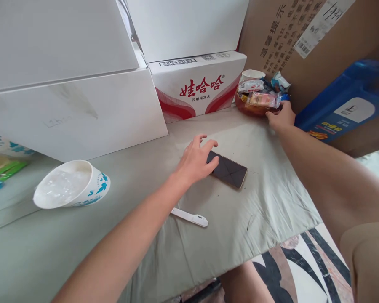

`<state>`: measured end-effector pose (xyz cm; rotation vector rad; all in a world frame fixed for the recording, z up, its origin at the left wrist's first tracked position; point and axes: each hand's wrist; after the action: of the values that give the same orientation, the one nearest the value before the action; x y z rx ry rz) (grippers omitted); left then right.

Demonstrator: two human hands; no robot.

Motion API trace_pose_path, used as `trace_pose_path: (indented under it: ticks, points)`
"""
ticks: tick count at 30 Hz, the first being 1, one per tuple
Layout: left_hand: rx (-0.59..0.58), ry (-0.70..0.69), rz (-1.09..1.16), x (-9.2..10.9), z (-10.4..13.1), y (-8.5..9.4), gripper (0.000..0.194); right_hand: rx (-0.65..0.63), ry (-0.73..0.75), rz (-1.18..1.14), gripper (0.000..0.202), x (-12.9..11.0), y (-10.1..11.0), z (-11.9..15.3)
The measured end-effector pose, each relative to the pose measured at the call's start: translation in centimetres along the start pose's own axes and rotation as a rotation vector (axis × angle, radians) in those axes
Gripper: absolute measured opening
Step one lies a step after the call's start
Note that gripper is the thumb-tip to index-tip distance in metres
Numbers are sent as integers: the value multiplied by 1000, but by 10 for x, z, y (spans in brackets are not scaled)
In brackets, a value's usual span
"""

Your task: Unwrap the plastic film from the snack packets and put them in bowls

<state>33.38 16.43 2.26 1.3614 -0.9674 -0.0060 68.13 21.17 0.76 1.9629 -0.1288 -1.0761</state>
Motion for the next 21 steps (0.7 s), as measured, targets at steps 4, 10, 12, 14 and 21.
trace_pose_path:
  ticks: [4,10,12,14,21]
  points:
    - [21,-19,24,2,-3,2,32,42,-46,-54,43,-11,-16,-14]
    - [22,5,44,-4,2,6,30,-234,9,-85,26,-23,-32,-17]
    - [31,28,52,-7,8,10,30,-302,63,-73,34,-27,-29,-4]
    - [74,54,64,-13,20,17,30,-295,123,-44,39,-32,-23,19]
    - [474,180,39,-49,108,69,23,-439,483,-297,52,-81,3,167]
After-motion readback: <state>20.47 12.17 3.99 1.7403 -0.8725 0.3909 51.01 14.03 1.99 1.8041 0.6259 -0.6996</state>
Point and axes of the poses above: each hand's wrist, its own z-axis away from the middle knuckle, its own y-axis out of the back of the hand, x = y × z, and after that the axes turned 2 degrees about y, right-handed
